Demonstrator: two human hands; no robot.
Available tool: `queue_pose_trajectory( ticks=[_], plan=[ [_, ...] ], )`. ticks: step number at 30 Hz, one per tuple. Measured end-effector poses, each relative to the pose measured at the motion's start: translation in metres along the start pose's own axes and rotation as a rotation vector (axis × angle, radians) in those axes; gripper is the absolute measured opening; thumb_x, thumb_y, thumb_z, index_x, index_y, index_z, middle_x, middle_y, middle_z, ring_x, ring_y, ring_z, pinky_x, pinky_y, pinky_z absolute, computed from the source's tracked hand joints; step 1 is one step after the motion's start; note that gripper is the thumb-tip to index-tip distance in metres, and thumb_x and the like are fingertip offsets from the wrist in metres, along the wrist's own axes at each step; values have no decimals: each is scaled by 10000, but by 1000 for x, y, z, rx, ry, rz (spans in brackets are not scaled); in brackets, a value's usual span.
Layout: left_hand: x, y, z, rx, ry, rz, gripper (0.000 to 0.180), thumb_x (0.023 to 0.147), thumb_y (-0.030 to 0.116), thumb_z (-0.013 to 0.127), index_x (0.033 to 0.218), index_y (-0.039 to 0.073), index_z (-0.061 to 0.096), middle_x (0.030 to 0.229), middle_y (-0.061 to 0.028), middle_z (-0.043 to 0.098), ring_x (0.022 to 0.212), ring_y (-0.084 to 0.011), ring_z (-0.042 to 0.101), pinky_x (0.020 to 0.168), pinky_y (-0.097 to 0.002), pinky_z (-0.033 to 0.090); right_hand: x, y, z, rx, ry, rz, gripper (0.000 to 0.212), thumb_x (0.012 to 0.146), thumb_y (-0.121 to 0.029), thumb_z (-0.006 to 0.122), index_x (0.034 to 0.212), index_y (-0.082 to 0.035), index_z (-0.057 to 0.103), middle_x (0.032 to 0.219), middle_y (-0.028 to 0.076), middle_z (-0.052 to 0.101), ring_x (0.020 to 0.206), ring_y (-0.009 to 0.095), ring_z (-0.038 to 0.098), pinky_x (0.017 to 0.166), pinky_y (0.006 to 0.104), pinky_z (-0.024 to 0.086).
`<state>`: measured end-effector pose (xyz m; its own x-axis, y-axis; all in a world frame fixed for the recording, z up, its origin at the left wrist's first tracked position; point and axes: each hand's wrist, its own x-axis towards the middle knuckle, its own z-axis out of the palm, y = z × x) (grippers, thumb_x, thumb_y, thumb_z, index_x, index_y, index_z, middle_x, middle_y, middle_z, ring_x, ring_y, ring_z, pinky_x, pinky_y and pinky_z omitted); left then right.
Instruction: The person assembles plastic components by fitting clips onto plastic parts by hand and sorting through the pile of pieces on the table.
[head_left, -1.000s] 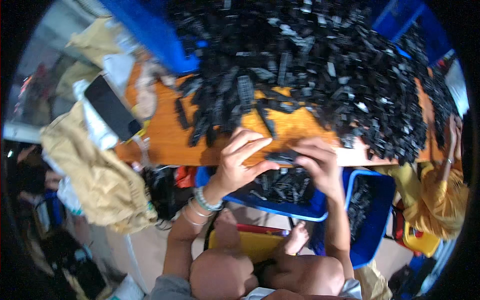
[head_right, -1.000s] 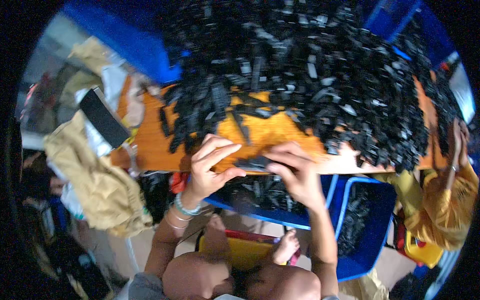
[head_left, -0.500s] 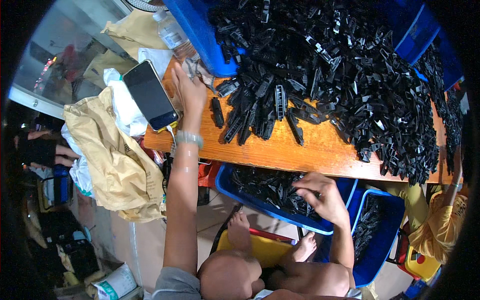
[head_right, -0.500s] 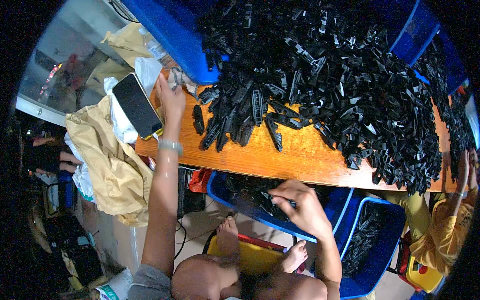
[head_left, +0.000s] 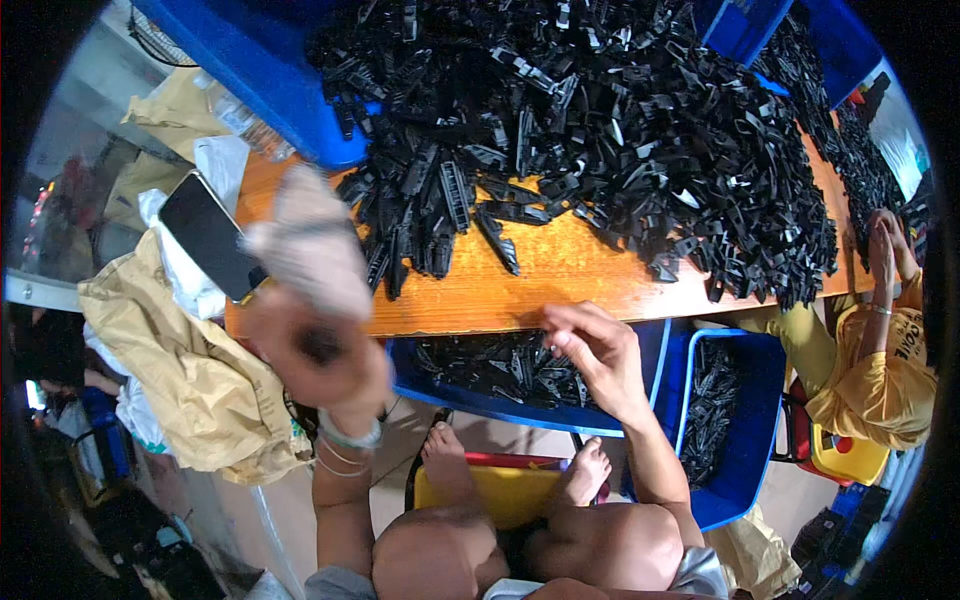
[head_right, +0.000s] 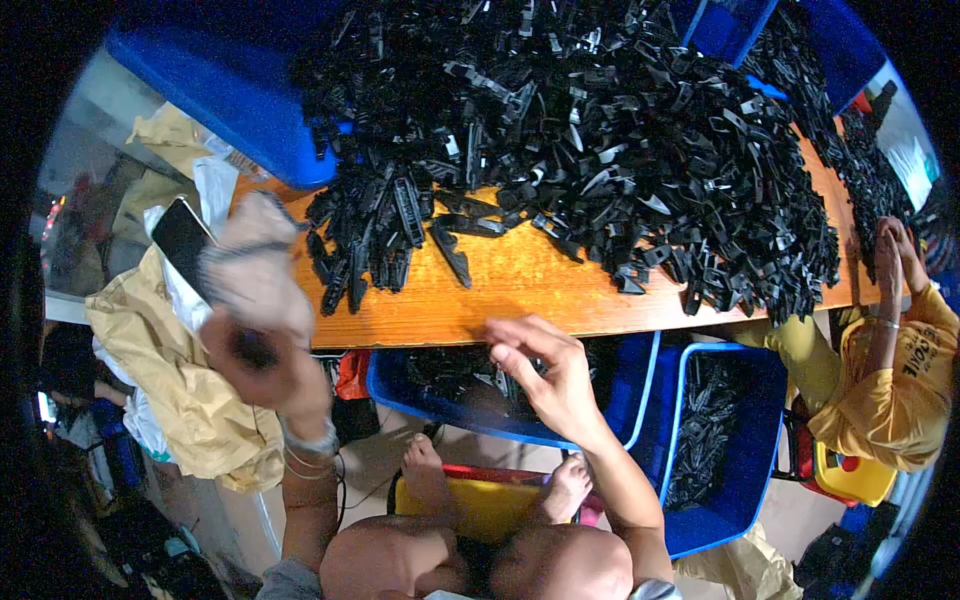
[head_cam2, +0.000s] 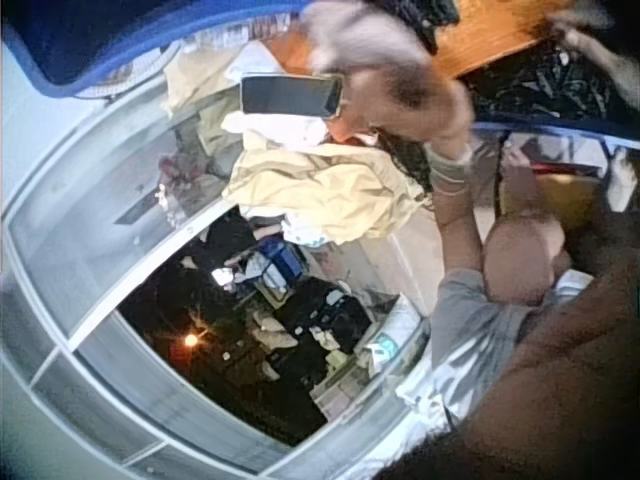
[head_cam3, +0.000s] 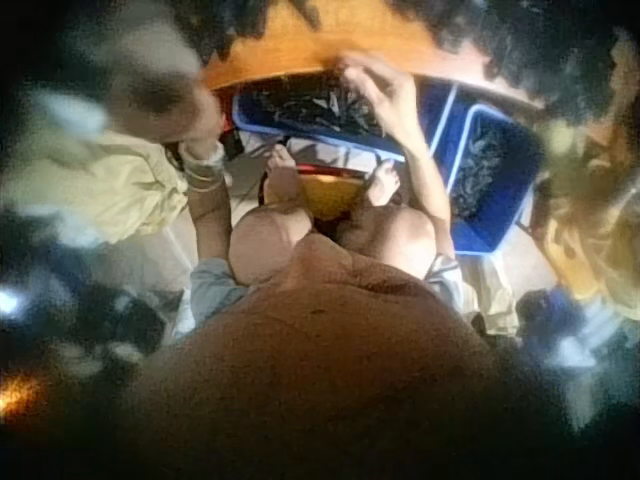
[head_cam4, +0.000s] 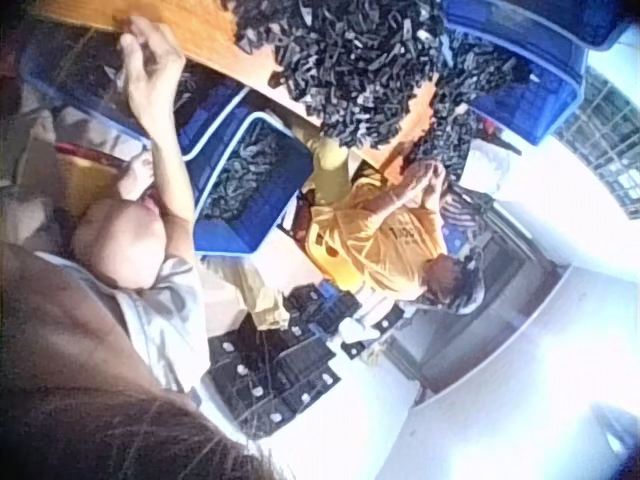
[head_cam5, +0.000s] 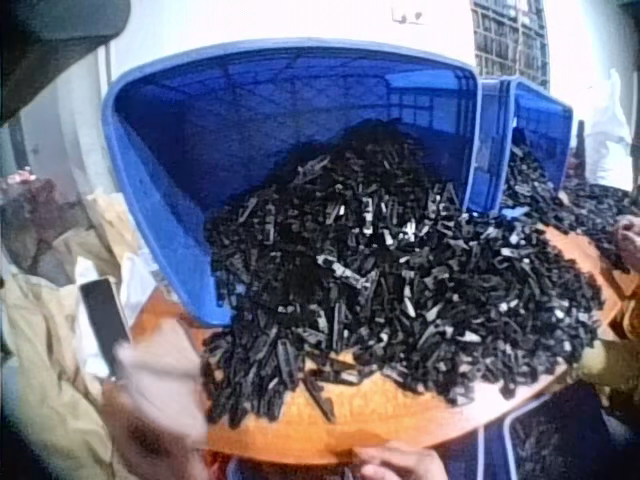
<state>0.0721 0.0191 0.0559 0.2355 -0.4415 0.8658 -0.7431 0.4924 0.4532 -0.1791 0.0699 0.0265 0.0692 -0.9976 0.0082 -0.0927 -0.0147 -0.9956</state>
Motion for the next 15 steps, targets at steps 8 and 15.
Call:
queue_pose_trajectory(
  ticks=[8,15],
  plan=[
    [-79,54,78,-201,-925,287,275,853,64,576,1116,-2,621,1186,-136,607,1169,-320,529,949,-443,434,-6,24,-7,106,515,-126,285,946,8,558,1223,31,618,1164,107,581,1061,164,574,926,265,452],
    [-49,37,150,-145,-886,286,268,859,54,533,1120,20,588,1211,-139,587,1144,-325,524,961,-418,436,-4,24,-7,-260,442,-165,274,899,-50,614,1162,14,654,1116,177,634,1073,271,598,967,336,442]
  ],
)
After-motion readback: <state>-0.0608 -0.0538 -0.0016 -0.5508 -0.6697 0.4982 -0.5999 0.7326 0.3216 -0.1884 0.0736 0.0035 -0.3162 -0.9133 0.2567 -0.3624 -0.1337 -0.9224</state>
